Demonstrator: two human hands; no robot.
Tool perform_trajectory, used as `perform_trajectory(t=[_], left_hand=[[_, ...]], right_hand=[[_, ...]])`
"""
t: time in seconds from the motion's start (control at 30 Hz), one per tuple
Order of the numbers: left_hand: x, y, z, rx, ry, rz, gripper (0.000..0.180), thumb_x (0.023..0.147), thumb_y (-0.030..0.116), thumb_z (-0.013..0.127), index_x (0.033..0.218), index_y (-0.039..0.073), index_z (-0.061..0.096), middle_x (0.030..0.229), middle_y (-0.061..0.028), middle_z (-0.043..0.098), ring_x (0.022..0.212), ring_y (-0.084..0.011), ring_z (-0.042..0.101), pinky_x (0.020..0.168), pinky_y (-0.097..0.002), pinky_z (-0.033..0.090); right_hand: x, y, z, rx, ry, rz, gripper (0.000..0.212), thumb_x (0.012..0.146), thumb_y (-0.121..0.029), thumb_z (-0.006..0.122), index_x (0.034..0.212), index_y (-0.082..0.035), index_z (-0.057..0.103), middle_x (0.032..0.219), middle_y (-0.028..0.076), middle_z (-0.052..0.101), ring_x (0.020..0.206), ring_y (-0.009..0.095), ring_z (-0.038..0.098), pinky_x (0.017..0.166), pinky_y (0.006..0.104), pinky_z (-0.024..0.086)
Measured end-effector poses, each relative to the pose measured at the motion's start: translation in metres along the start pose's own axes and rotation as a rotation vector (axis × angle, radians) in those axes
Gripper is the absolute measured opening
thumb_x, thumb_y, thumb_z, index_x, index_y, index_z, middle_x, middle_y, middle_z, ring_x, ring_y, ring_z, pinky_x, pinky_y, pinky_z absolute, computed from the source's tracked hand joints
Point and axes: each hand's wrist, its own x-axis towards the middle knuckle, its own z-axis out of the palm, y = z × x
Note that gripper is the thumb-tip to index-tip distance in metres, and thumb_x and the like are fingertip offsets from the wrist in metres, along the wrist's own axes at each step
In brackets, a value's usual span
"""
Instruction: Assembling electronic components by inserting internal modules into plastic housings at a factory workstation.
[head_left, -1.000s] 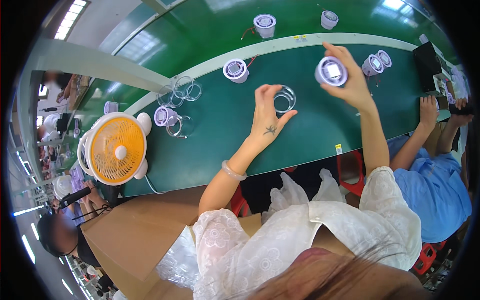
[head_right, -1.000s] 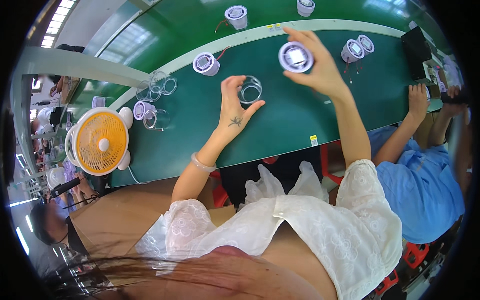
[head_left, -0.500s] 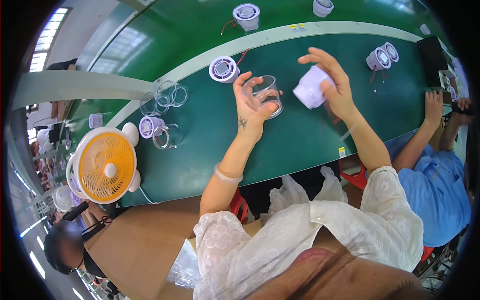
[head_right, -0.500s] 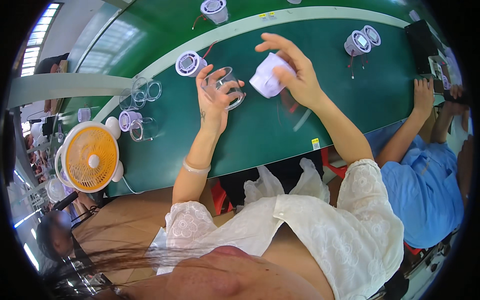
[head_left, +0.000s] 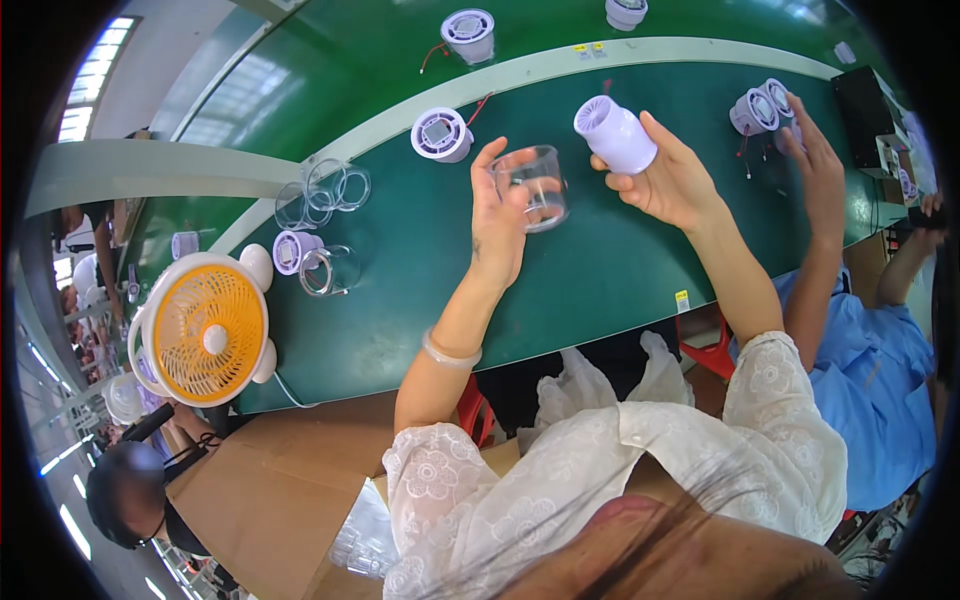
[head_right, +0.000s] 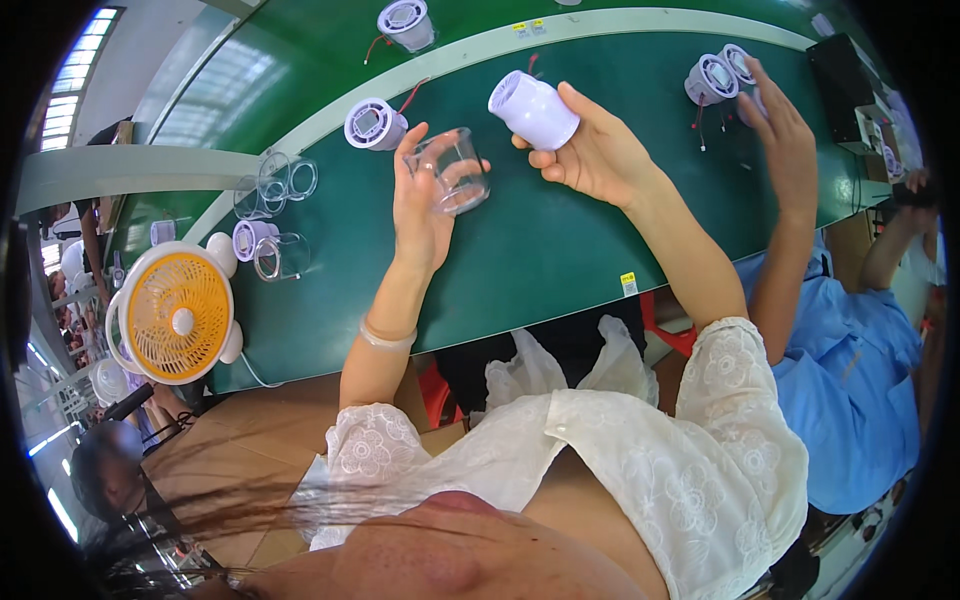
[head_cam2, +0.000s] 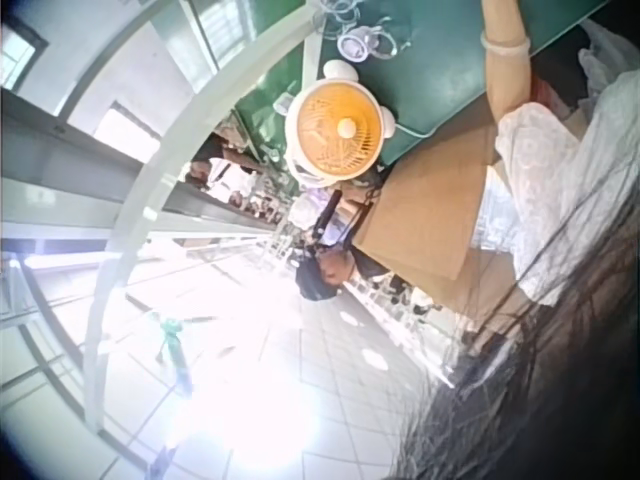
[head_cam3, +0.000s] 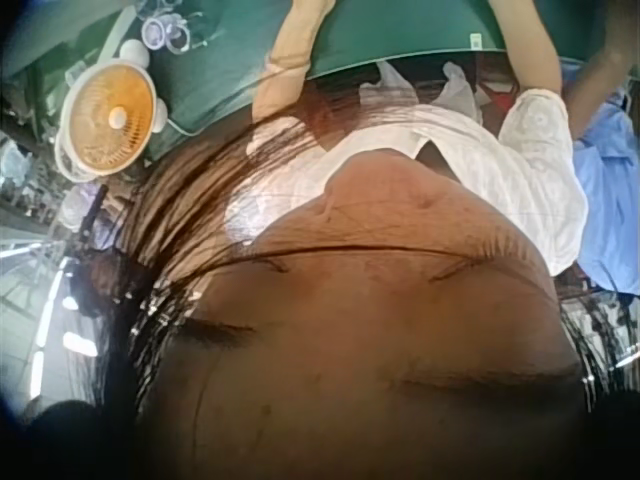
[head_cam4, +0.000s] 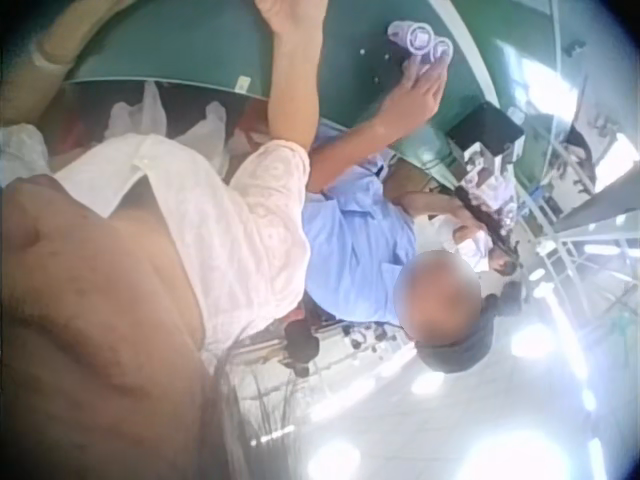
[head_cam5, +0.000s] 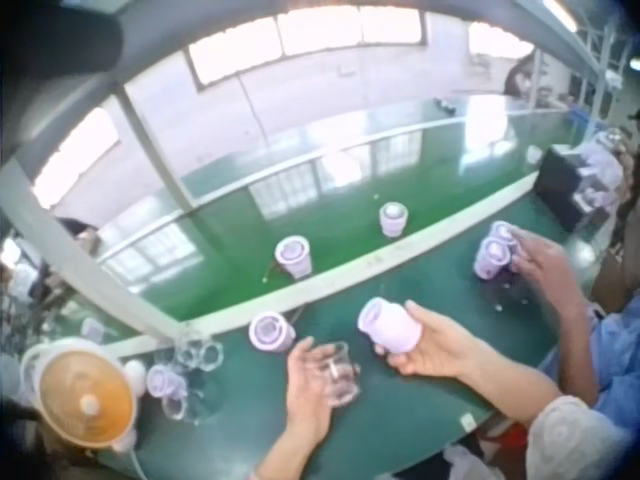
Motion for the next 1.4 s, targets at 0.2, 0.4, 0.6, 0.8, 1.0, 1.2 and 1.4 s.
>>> perform_trajectory(t=[0.2, 0.4, 0.6, 0.8, 1.0, 1.2, 1.4], left_hand=[[-0.003, -0.006, 0.005, 0.569, -0.005, 0.263, 0.085, 0.051, 0.006, 0.08, 0.11, 0.011, 0.02, 0.106, -0.0093, 0.03, 0.092, -0.0286, 0.053, 0.067, -0.0314, 0.05], [0.001, -0.006, -0.003, 0.898, -0.069, 0.665, 0.058, 0.063, 0.011, 0.074, 0.101, 0.005, 0.03, 0.121, -0.0235, 0.04, 0.106, -0.0283, 0.048, 0.082, -0.0342, 0.043], [-0.002, 0.003, 0.006, 1.393, -0.004, 0.721, 0.031, 0.065, 0.01, 0.069, 0.093, 0.003, 0.057, 0.123, -0.0172, 0.038, 0.103, -0.0337, 0.046, 0.083, -0.0364, 0.04], [0.0, 0.004, 0.005, 1.757, -0.063, 0.842, 0.037, 0.062, -0.003, 0.057, 0.098, 0.006, 0.058, 0.118, -0.0163, 0.038, 0.106, -0.038, 0.033, 0.089, -0.0437, 0.031], [-0.001, 0.0, 0.008, 1.654, -0.242, 0.752, 0.03, 0.064, 0.003, 0.059, 0.094, 0.005, 0.057, 0.116, -0.0157, 0.039, 0.103, -0.0404, 0.035, 0.085, -0.0446, 0.036], [0.0, 0.0, 0.006, 1.603, -0.26, 0.717, 0.015, 0.068, 0.011, 0.063, 0.079, 0.003, 0.057, 0.113, -0.0131, 0.044, 0.101, -0.0371, 0.04, 0.079, -0.0408, 0.041], [0.001, 0.0, 0.004, 1.401, -0.199, 0.621, 0.013, 0.072, 0.011, 0.06, 0.08, 0.001, 0.057, 0.112, -0.0133, 0.047, 0.096, -0.0326, 0.046, 0.076, -0.0371, 0.042]], right_hand=[[0.003, 0.006, -0.009, 0.264, -0.088, 0.124, 0.044, 0.089, -0.039, 0.033, 0.113, -0.003, 0.038, 0.088, 0.014, 0.052, 0.067, 0.017, 0.052, 0.055, 0.0253, 0.044], [0.004, 0.011, 0.01, -0.583, 0.314, -0.588, 0.024, 0.08, -0.014, 0.046, 0.101, -0.005, 0.046, 0.092, 0.009, 0.053, 0.078, 0.016, 0.052, 0.069, 0.0254, 0.043], [-0.002, 0.005, 0.019, -1.956, 0.298, -1.006, 0.028, 0.054, -0.004, 0.058, 0.082, -0.008, 0.054, 0.085, 0.003, 0.053, 0.068, 0.021, 0.046, 0.058, 0.0282, 0.042], [0.0, 0.005, 0.018, -2.082, 0.0, -1.03, 0.031, 0.048, -0.004, 0.06, 0.078, -0.009, 0.055, 0.083, 0.001, 0.054, 0.066, 0.021, 0.045, 0.057, 0.0288, 0.042], [0.002, 0.011, 0.018, -1.99, -0.186, -0.964, 0.029, 0.05, -0.005, 0.06, 0.077, -0.011, 0.054, 0.082, 0.0, 0.054, 0.065, 0.02, 0.044, 0.056, 0.0292, 0.041], [0.003, 0.011, 0.017, -1.829, -0.105, -1.023, 0.039, 0.049, -0.002, 0.061, 0.087, -0.008, 0.052, 0.092, 0.006, 0.052, 0.074, 0.024, 0.046, 0.064, 0.0308, 0.042], [0.004, 0.008, 0.015, -1.795, -0.066, -1.043, 0.043, 0.048, -0.001, 0.06, 0.09, -0.008, 0.052, 0.093, 0.006, 0.052, 0.079, 0.025, 0.046, 0.067, 0.0315, 0.043]])
